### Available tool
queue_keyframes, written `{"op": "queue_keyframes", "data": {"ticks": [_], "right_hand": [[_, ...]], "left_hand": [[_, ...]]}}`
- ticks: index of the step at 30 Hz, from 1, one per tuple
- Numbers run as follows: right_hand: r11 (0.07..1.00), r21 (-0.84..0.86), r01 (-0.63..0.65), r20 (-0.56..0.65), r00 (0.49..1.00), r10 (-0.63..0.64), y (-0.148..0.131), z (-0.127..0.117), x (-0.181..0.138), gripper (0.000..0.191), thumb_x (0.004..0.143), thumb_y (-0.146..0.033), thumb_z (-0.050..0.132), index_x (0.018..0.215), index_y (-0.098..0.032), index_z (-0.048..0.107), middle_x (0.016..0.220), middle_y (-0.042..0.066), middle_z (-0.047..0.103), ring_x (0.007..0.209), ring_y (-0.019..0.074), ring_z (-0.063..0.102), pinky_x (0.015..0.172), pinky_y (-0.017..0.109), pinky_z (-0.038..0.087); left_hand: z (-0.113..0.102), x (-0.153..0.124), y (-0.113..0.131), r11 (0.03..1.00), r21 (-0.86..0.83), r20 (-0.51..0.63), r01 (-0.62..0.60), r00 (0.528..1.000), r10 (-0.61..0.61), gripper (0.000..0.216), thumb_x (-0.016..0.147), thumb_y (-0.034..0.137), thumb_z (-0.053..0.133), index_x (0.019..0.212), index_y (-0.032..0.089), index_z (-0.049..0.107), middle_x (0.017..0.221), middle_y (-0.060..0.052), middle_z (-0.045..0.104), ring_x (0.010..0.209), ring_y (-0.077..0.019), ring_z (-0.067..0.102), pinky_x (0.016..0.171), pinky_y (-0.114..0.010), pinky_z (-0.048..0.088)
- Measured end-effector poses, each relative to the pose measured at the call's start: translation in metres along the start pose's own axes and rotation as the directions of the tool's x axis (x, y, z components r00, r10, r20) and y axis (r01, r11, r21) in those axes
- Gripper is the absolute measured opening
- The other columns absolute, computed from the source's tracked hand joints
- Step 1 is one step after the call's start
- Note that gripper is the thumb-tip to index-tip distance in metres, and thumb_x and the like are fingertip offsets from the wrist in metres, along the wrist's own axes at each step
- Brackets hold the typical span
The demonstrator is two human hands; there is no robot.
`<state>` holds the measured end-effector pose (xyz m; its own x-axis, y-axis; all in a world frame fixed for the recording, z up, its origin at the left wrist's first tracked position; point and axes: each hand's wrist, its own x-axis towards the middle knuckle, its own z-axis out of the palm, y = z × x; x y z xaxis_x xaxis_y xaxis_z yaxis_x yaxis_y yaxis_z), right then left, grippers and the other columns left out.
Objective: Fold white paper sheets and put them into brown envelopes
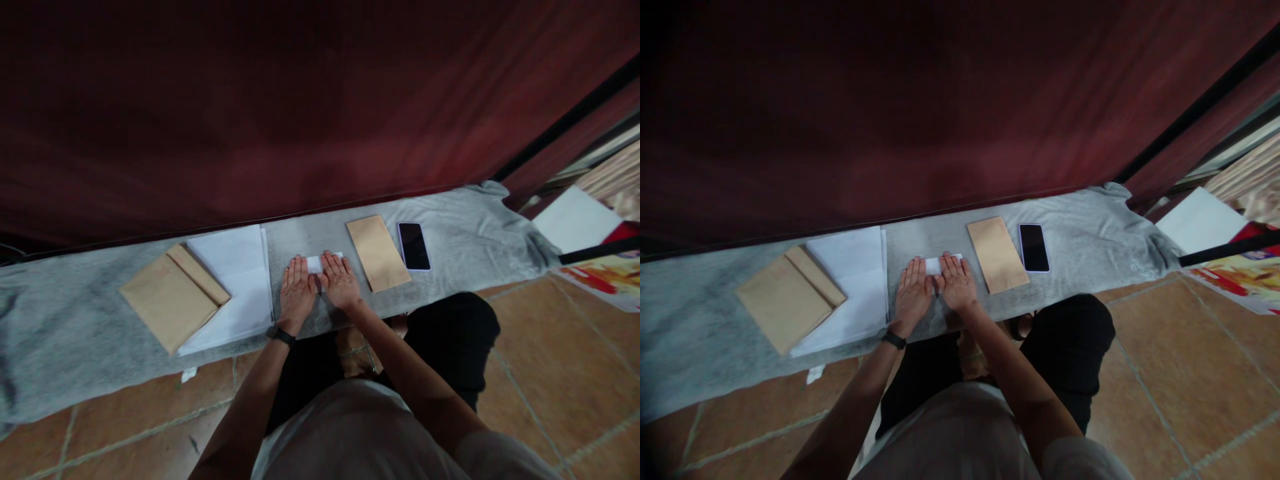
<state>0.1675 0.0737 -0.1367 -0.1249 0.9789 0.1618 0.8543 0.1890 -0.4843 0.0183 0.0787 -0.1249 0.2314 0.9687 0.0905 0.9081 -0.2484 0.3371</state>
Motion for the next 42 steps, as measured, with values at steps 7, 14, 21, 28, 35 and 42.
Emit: {"op": "queue_keyframes", "data": {"ticks": [7,14,21,28,35,42], "right_hand": [[0.999,-0.009,-0.043,-0.056,0.998,0.043,0.01,-0.001,-0.007,0.06,0.108,-0.042,0.035,0.159,-0.011,0.033,0.164,0.015,0.034,0.154,0.0284,0.028,0.127,0.052,0.019],[0.991,-0.126,-0.049,-0.112,0.993,0.035,0.018,-0.001,-0.014,0.063,0.108,-0.044,0.036,0.158,-0.007,0.033,0.163,0.017,0.036,0.153,0.0291,0.03,0.126,0.051,0.023],[0.977,-0.204,-0.058,-0.168,0.985,0.024,0.02,0.0,-0.018,0.063,0.108,-0.045,0.034,0.158,-0.008,0.034,0.161,0.018,0.04,0.15,0.0299,0.036,0.124,0.05,0.025],[0.972,-0.223,-0.068,-0.137,0.99,0.038,0.018,-0.004,-0.018,0.063,0.108,-0.044,0.033,0.157,-0.005,0.034,0.161,0.018,0.039,0.15,0.0315,0.035,0.124,0.05,0.024],[0.977,-0.198,-0.075,-0.117,0.992,0.053,0.017,-0.006,-0.018,0.062,0.107,-0.043,0.034,0.157,-0.006,0.035,0.161,0.018,0.038,0.151,0.0315,0.034,0.123,0.052,0.023],[0.975,-0.21,-0.068,-0.109,0.993,0.046,0.019,-0.005,-0.018,0.063,0.107,-0.043,0.034,0.157,-0.004,0.035,0.162,0.019,0.037,0.152,0.0309,0.032,0.124,0.05,0.023]], "left_hand": [[0.0,-0.004,-0.004,1.0,0.013,-0.041,0.026,0.999,-0.025,0.061,0.102,0.029,0.032,0.158,0.004,0.03,0.166,-0.019,0.029,0.157,-0.0267,0.02,0.128,-0.049,0.018],[-0.001,-0.008,-0.006,0.994,0.108,-0.073,0.027,0.997,-0.019,0.062,0.103,0.033,0.031,0.157,0.002,0.03,0.164,-0.021,0.031,0.155,-0.0299,0.026,0.127,-0.05,0.023],[-0.001,-0.012,-0.008,0.99,0.131,-0.102,0.046,0.994,-0.032,0.063,0.103,0.034,0.032,0.156,0.0,0.032,0.163,-0.023,0.032,0.154,-0.0308,0.027,0.126,-0.051,0.026],[-0.005,-0.01,-0.003,0.989,0.123,-0.117,0.082,0.991,-0.067,0.06,0.105,0.034,0.029,0.154,0.001,0.035,0.163,-0.023,0.033,0.154,-0.0324,0.026,0.126,-0.053,0.025],[-0.001,0.0,0.028,0.994,0.087,0.0,-0.067,0.998,0.067,0.058,0.104,0.03,0.028,0.156,0.004,0.034,0.165,-0.018,0.032,0.156,-0.029,0.021,0.127,-0.05,0.024],[0.01,-0.003,0.027,0.992,0.125,-0.005,-0.033,0.999,0.034,0.061,0.105,0.034,0.029,0.157,0.003,0.031,0.166,-0.019,0.029,0.157,-0.0274,0.021,0.127,-0.05,0.021]]}}
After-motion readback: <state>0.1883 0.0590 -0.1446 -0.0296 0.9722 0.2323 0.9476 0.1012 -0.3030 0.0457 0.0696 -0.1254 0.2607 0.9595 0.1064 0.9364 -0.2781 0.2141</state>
